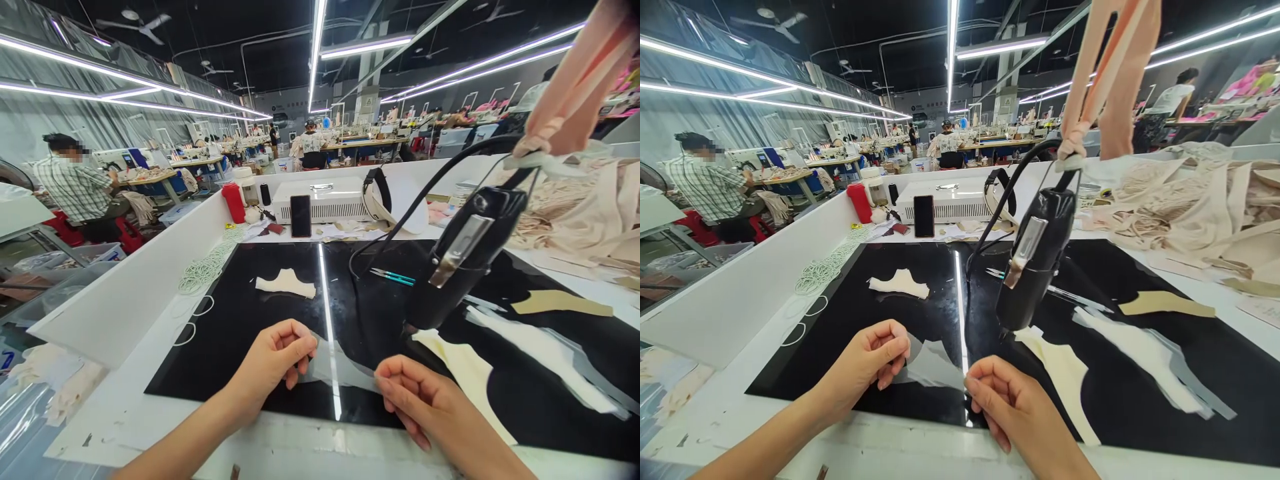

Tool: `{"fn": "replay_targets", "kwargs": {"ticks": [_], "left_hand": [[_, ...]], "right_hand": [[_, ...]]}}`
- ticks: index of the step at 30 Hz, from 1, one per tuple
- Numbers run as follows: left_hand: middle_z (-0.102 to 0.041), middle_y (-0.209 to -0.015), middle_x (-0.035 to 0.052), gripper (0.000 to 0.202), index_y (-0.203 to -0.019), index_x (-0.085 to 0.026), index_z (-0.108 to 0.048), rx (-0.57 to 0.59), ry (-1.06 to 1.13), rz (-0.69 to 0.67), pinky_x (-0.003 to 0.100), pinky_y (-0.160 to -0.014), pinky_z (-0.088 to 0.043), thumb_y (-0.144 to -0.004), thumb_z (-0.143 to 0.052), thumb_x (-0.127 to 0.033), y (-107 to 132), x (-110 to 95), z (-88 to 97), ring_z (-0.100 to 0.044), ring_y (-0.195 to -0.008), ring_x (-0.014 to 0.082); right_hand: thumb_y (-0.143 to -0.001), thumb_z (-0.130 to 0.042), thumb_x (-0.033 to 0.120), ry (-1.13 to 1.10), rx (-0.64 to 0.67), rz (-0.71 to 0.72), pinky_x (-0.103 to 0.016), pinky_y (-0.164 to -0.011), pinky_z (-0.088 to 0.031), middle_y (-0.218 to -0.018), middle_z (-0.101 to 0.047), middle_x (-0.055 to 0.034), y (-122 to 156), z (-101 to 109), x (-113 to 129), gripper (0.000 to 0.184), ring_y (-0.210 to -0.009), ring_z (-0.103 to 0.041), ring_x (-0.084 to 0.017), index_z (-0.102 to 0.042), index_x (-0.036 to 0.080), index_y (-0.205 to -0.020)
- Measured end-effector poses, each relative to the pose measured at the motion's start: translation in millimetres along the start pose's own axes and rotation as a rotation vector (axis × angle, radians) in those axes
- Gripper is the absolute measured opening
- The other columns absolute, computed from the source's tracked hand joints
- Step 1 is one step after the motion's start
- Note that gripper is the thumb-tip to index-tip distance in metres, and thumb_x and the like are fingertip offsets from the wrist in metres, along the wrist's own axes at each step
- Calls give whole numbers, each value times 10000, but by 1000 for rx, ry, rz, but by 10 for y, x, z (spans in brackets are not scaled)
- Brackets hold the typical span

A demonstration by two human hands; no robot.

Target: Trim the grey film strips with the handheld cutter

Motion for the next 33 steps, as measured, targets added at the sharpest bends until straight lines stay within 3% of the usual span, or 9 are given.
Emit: {"fn": "replay_targets", "kwargs": {"ticks": [5,10,15,25,33], "left_hand": [[-541,-578,-42,481,-744,-172,-593,-11,-69,-16,176,-434,-293,-808,-808,-597,-1,-22,49,-374,-451,46],[-533,-572,-45,530,-723,-177,-570,-28,-103,1,186,-437,-277,-789,-799,-650,-3,-12,99,-350,-440,42],[-545,-588,-43,576,-725,-177,-560,-17,-120,29,184,-429,-261,-763,-802,-699,-20,50,151,-351,-431,35],[-482,-576,-57,613,-716,-177,-548,19,-63,49,172,-441,-264,-784,-783,-739,-8,55,196,-310,-473,41],[-560,-619,-35,494,-775,-158,-653,9,-80,11,170,-459,-341,-786,-838,-616,-8,0,279,-382,-486,49]], "right_hand": [[-742,-813,714,2,-3,-49,-226,-467,-279,-575,-578,56,-5,4,15,548,-403,-338,-48,-586,216,-718],[-745,-731,834,-9,40,-94,-222,-436,-195,-426,-418,86,3,-11,-14,653,-368,-267,-47,-501,229,-661],[-730,-689,900,-34,46,-117,-211,-426,-155,-412,-364,100,25,-26,-40,714,-367,-233,-31,-477,224,-641],[-751,-821,733,-284,92,-197,-208,-465,-125,-476,-351,113,106,-104,37,642,-436,-157,-20,-462,212,-642],[-764,-855,650,-171,103,-124,-198,-469,-272,-548,-523,65,63,-34,99,522,-431,-311,-24,-597,196,-744]]}}
Point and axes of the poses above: each hand's wrist, its own y-axis away from the middle knuckle, its own z-axis out of the back of the hand, x = y × z, the point moved 3 cm from there along -y, towards the middle knuckle
